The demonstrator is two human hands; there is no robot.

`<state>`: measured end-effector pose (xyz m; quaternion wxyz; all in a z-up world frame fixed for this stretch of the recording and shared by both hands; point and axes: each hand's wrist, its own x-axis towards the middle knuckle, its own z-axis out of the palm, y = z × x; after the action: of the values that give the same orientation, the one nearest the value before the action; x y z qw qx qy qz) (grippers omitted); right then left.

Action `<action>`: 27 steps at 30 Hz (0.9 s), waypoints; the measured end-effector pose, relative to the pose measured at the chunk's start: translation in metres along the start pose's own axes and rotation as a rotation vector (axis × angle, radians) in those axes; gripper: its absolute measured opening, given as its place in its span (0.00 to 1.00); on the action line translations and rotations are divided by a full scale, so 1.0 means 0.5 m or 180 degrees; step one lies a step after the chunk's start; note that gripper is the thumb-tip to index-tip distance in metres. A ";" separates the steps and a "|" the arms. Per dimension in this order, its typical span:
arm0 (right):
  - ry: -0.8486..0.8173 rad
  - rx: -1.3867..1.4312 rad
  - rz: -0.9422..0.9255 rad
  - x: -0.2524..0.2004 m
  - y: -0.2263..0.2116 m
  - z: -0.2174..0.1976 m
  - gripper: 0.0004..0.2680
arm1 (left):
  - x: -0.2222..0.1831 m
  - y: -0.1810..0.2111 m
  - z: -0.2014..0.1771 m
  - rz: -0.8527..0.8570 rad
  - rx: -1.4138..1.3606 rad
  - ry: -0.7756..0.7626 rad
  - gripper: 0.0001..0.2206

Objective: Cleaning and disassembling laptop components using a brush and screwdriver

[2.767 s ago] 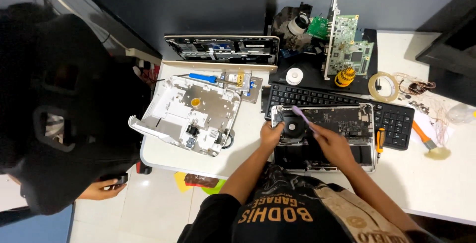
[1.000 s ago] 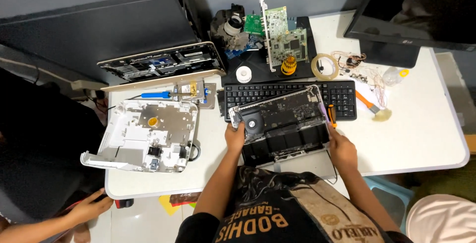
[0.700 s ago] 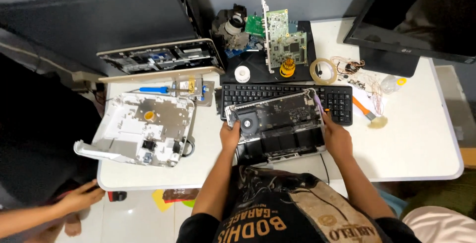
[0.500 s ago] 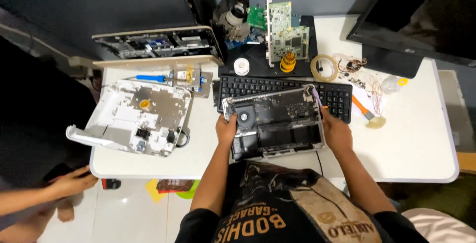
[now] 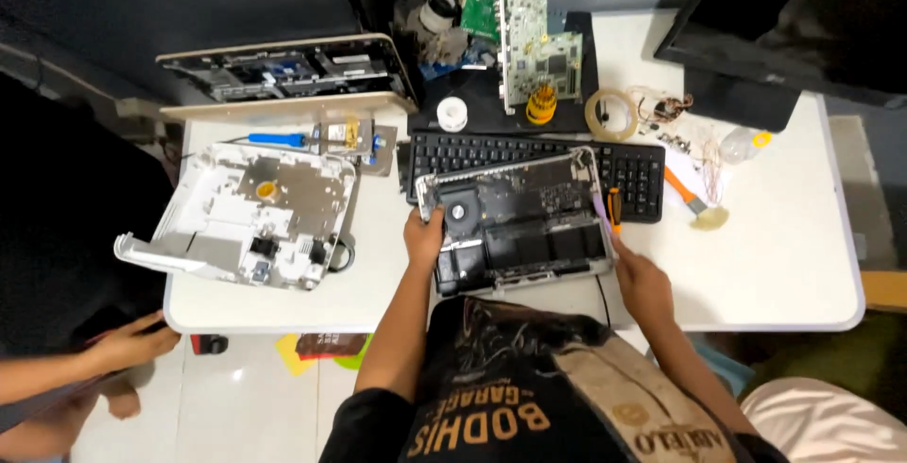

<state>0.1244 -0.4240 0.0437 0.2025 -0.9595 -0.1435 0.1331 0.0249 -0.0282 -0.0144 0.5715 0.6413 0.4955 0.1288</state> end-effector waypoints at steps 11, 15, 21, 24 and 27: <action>0.0300 0.0211 -0.0013 -0.058 0.027 0.026 0.17 | -0.001 -0.007 0.002 -0.0059 -0.0082 0.0023 0.15; 0.0321 0.0104 0.0069 -0.031 0.034 0.030 0.17 | 0.021 -0.035 0.009 -0.0133 -0.0107 -0.0003 0.15; 0.0040 0.0380 0.0570 0.000 -0.002 -0.005 0.16 | 0.041 -0.051 0.012 -0.0246 -0.0247 -0.0058 0.12; -0.0212 0.0218 0.0411 0.015 -0.053 -0.040 0.22 | 0.015 -0.022 0.005 -0.0254 -0.0216 -0.0102 0.13; -0.0083 0.0399 0.0420 0.035 -0.097 -0.040 0.17 | 0.024 -0.038 0.000 -0.0040 -0.0242 -0.0305 0.14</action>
<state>0.1360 -0.3829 0.0784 0.2510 -0.9506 -0.0739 0.1673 0.0212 -0.0212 -0.0357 0.6193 0.6214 0.4664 0.1131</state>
